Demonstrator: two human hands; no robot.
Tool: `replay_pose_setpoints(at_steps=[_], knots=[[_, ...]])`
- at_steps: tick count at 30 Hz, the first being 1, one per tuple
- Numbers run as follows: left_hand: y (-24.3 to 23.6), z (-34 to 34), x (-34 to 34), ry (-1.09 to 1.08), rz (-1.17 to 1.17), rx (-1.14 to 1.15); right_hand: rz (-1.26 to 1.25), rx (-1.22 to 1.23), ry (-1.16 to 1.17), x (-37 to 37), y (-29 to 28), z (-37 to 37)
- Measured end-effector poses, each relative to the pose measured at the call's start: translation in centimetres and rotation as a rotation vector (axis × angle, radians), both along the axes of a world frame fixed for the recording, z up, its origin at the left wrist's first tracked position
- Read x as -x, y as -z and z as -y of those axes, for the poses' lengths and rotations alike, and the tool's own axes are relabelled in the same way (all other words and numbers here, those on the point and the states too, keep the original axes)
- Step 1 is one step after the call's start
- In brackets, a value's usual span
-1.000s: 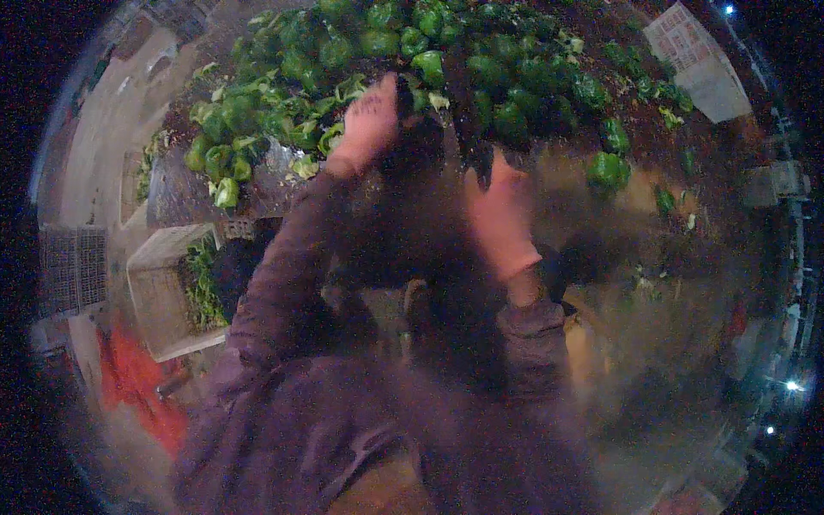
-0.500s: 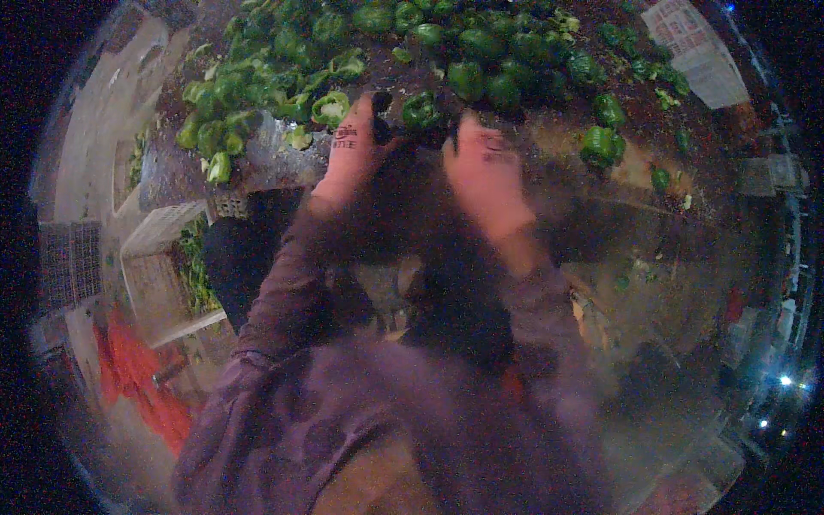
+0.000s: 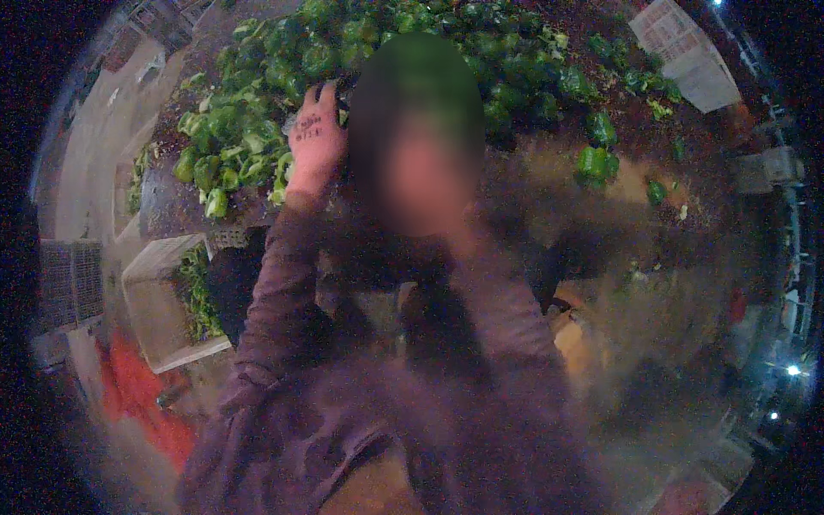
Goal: The person cuts green bell peppers on a wooden table using a knife. They remove the stems and slice the peppers, placing the cut pieces into a white plastic crate. The person wears pink gloves and a purple long-sleeved shirt.
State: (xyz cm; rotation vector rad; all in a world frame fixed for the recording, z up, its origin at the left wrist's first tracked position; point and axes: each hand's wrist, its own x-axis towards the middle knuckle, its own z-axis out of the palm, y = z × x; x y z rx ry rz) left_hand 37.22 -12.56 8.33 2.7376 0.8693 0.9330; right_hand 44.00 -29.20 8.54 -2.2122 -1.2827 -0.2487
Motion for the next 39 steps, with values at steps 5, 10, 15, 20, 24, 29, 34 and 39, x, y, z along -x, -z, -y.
replay_pose_setpoints(at_steps=[5,10,15,20,24,29,34,39], knots=[[3.6,-1.5,-10.6,0.457,-0.032,0.085,-0.36,0.116,0.268,0.3,-6.8,5.6],[10.2,-4.6,-15.0,0.65,0.315,-0.124,-0.323,0.304,0.438,0.4,-3.3,8.9],[8.3,-4.3,-11.7,0.54,0.225,-0.287,-0.363,0.162,0.402,1.0,-1.9,9.4],[6.0,-0.5,-5.3,0.354,0.102,-0.186,-0.373,0.087,0.339,1.2,-2.2,9.1],[1.6,4.2,0.8,0.413,0.194,0.25,-0.503,0.05,0.186,1.4,-4.1,8.5],[3.0,6.2,4.0,0.336,0.166,0.409,-0.261,0.103,0.132,2.4,-3.6,8.0],[10.6,3.2,3.4,0.333,0.101,0.176,-0.054,0.104,0.072,3.2,-6.5,7.0],[9.1,4.3,3.2,0.344,0.121,0.096,-0.148,0.316,-0.018,2.6,-4.6,5.2]])
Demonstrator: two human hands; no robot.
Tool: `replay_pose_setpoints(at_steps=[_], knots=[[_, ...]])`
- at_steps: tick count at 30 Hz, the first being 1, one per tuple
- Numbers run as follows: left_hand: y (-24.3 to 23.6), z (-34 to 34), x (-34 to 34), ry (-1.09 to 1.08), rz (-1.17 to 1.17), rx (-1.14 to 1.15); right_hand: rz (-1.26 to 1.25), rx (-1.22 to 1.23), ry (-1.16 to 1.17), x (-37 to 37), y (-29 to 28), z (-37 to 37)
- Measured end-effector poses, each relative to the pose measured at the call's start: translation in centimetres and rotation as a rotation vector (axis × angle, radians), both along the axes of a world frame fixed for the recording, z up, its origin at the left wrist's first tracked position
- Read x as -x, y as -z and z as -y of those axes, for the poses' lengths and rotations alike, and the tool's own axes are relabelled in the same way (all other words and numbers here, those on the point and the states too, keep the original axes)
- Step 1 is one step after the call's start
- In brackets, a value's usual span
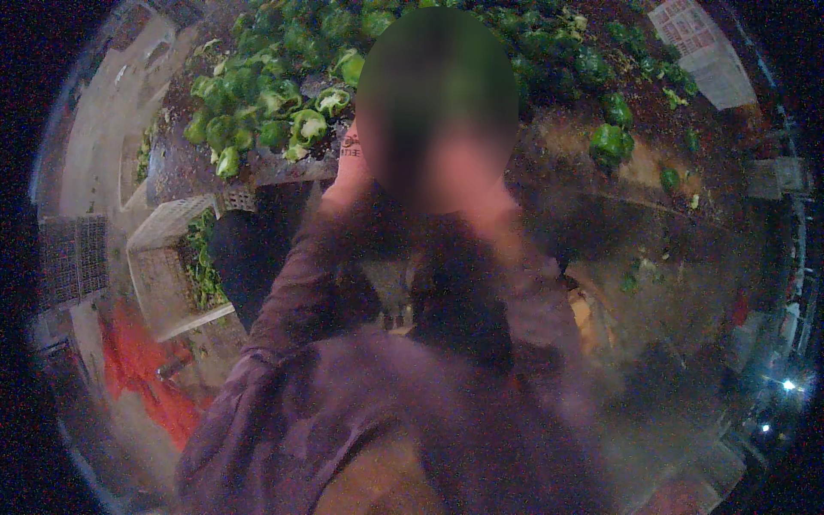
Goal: The person cuts green bell peppers on a wooden table using a knife. They remove the stems and slice the peppers, placing the cut pieces into a white plastic crate. The person wears pink gloves and a purple long-sleeved shirt.
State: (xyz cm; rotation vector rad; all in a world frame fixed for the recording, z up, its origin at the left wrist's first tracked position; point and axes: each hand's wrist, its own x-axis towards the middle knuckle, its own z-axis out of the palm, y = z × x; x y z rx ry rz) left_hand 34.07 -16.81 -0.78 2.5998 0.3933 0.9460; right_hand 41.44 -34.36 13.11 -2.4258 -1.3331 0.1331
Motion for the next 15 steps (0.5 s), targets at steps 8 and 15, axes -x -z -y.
replay_pose_setpoints(at_steps=[8,15], knots=[[-2.0,-1.1,0.5,-0.08,-0.053,0.043,0.0,0.188,-0.005,-3.5,5.9,-4.6],[-7.0,-5.3,-0.7,-0.143,-0.114,0.261,-0.057,0.072,0.067,-4.4,6.7,-6.4]])
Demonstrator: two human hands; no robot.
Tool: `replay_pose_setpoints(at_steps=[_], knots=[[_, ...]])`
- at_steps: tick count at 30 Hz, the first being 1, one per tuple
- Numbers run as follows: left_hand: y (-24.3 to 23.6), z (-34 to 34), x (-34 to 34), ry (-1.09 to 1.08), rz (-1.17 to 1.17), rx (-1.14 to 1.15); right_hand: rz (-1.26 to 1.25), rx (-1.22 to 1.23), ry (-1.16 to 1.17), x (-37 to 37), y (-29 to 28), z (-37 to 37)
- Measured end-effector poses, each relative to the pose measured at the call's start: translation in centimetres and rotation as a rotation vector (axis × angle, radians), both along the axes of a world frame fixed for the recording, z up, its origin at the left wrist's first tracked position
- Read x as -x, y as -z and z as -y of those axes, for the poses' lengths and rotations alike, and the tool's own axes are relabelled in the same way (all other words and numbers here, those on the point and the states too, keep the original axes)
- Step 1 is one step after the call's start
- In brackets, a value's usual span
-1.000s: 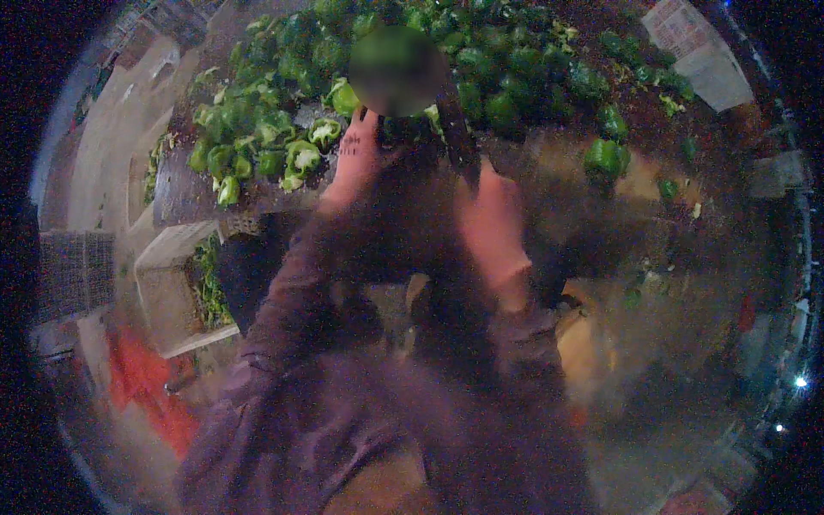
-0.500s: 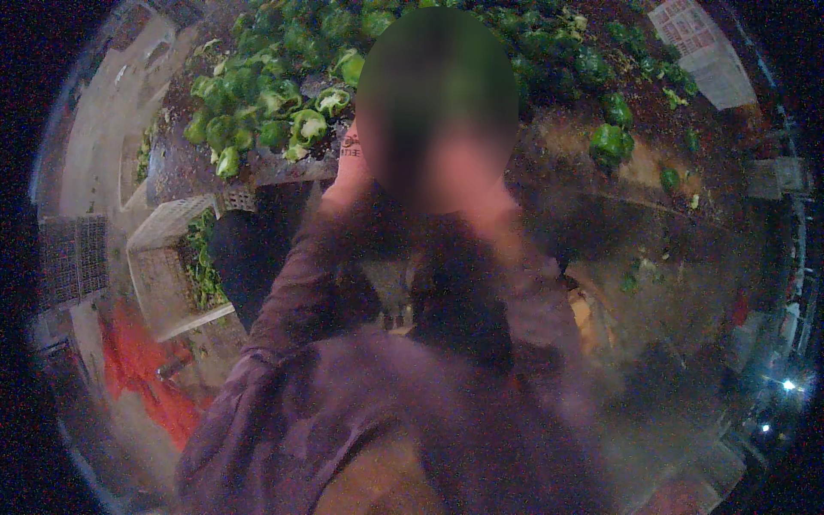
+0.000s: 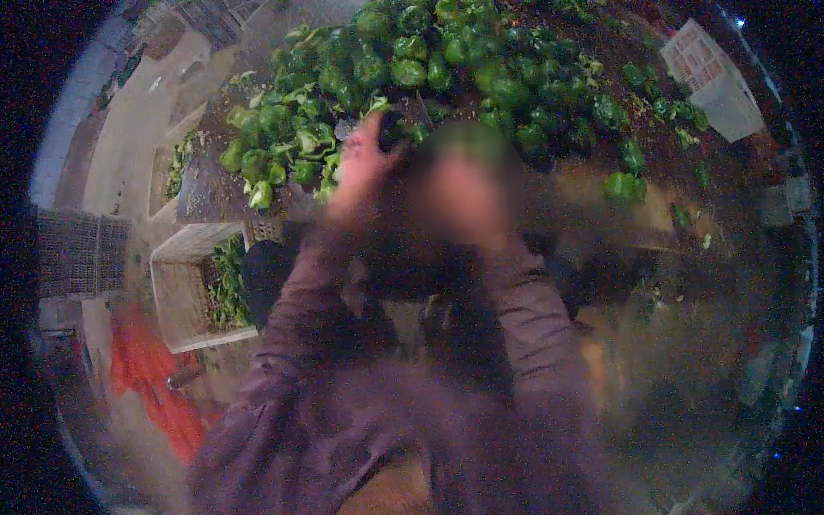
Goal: The person cuts green bell peppers on a wooden table using a knife. They remove the stems and slice the peppers, placing the cut pieces into a white plastic crate. The person wears pink gloves and a purple long-sleeved shirt.
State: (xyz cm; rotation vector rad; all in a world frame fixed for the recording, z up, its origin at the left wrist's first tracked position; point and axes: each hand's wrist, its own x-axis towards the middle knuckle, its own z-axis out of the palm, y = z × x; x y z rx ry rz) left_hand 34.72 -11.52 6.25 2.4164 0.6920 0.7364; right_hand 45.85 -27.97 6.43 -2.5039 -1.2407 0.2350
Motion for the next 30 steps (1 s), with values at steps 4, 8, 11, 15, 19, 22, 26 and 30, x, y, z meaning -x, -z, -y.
replay_pose_setpoints(at_steps=[4,8,11,15,19,22,26,30], knots=[[-2.4,-6.8,-3.5,-0.236,-0.037,-0.257,-0.122,-0.038,0.064,1.8,-2.7,0.4],[-1.2,-11.4,-7.4,-0.184,-0.316,-0.374,-0.014,-0.156,0.073,3.3,-4.1,1.8],[-0.8,-13.2,-8.8,-0.185,-0.405,-0.407,0.01,-0.203,0.096,5.5,-9.8,3.5],[-2.4,-12.6,-5.5,-0.153,-0.271,-0.352,-0.103,0.015,0.099,6.5,-12.5,4.3],[-5.4,-6.1,-0.2,-0.077,0.074,0.103,-0.031,-0.101,0.193,5.8,-1.8,5.8],[-1.8,-0.7,4.9,-0.103,0.191,0.101,-0.106,-0.243,0.126,7.2,-1.5,2.1],[-1.3,-0.4,6.5,-0.235,0.311,0.16,-0.216,-0.173,0.089,5.6,0.7,-4.6],[-2.9,-3.6,5.5,-0.347,0.295,0.021,-0.335,-0.119,0.07,5.3,-1.2,-9.2]])
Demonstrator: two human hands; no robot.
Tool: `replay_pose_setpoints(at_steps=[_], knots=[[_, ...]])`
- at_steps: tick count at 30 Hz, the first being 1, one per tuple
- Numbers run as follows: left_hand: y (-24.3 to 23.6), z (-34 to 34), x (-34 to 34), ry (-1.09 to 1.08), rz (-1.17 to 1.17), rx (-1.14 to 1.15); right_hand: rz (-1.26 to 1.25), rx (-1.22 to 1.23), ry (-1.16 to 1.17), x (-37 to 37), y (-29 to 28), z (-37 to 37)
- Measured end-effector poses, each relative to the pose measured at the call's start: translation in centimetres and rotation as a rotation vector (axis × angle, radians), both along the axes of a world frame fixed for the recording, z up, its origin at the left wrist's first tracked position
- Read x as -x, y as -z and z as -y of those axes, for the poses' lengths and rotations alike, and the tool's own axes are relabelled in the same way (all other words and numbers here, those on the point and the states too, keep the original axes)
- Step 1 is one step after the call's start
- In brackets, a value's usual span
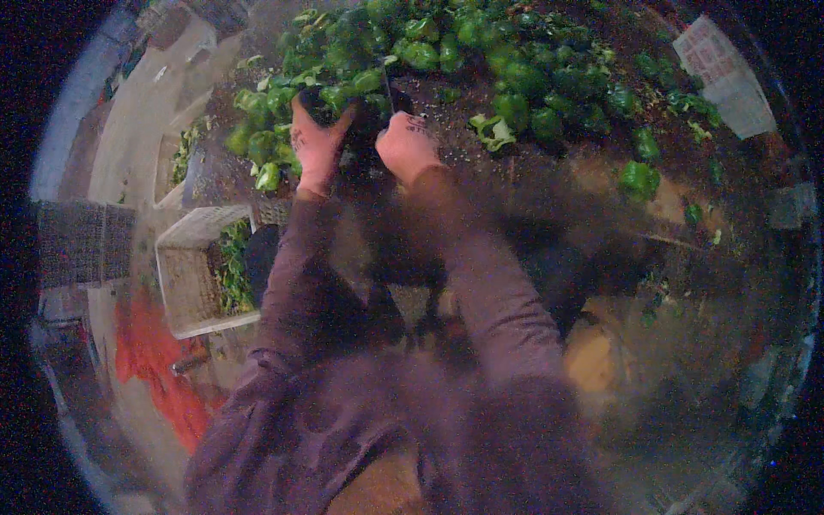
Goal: The person cuts green bell peppers on a wooden table using a knife. They remove the stems and slice the peppers, placing the cut pieces into a white plastic crate. The person wears pink gloves and a purple long-sleeved shirt.
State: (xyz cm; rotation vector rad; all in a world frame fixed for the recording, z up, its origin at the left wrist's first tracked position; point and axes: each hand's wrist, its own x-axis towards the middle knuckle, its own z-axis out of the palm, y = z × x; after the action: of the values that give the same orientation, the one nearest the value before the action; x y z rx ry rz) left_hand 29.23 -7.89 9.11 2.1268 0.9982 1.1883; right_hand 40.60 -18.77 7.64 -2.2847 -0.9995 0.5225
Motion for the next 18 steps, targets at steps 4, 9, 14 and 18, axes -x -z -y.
replay_pose_setpoints(at_steps=[4,9,14,18], knots=[[-1.6,1.1,-0.4,0.052,-0.065,-0.073,0.103,-0.073,0.003,-1.7,0.1,2.1],[2.2,7.0,-3.9,0.311,-0.418,-0.123,0.321,-0.208,0.077,-3.8,-1.2,12.6],[3.2,7.5,-4.7,0.339,-0.441,0.003,0.322,-0.158,0.039,-2.3,-2.9,17.1],[4.5,6.8,-2.6,0.332,-0.272,-0.033,0.424,-0.169,-0.035,-1.3,-6.3,15.7]])
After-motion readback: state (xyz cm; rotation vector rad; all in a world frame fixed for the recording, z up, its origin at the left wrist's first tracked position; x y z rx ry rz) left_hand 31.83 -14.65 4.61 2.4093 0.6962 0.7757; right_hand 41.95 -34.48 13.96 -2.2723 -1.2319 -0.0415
